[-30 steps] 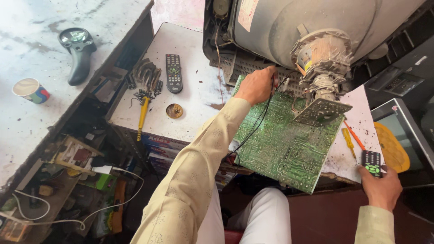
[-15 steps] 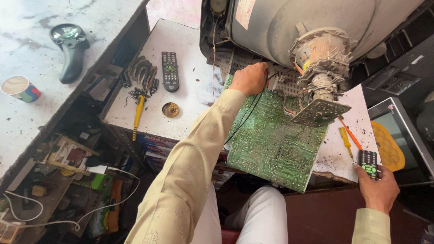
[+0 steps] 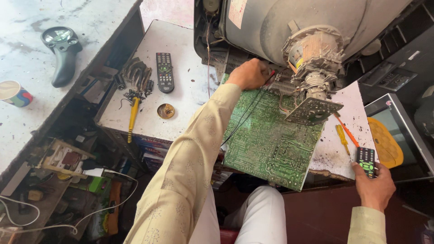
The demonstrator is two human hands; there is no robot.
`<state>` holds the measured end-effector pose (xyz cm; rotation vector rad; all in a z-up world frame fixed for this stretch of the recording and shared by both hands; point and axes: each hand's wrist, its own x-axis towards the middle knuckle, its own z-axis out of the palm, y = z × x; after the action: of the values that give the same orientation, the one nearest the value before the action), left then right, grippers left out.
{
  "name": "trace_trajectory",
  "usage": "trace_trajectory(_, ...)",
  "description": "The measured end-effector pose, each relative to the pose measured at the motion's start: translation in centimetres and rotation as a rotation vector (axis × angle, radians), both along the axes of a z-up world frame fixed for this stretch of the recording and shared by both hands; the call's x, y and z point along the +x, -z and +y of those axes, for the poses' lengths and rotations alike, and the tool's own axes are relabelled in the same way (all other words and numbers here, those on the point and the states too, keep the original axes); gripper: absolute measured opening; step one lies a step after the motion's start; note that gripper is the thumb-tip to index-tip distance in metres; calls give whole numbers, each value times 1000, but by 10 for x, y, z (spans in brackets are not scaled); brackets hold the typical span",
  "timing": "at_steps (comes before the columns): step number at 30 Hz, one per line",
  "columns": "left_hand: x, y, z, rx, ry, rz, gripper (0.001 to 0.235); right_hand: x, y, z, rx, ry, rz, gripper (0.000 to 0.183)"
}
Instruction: The person uses a multimeter probe to test points on a green circuit board and then uses a soldering iron to solder components on the board. The person also handles a remote control and adjusts wires connected to the board.
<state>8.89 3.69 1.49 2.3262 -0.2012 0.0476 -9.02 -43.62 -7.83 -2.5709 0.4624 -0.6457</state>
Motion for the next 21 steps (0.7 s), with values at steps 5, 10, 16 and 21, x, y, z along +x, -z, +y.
trace_trajectory(5, -4, -5, -2, -2, -118, 46, 39, -2, -1, 3, 5, 0, -16, 64)
trace_trajectory(10, 2, 3, 0, 10, -93, 44, 31, -4, -6, 9, 57, 34, 33, 59)
trace_trajectory(16, 2, 5, -1, 45, -73, 72, 31, -7, -9, 13, 80, -5, -4, 55)
trace_trajectory(21, -2, 4, -5, 178, -51, 45, 32, 2, -17, 12, -33, -33, 53, 48)
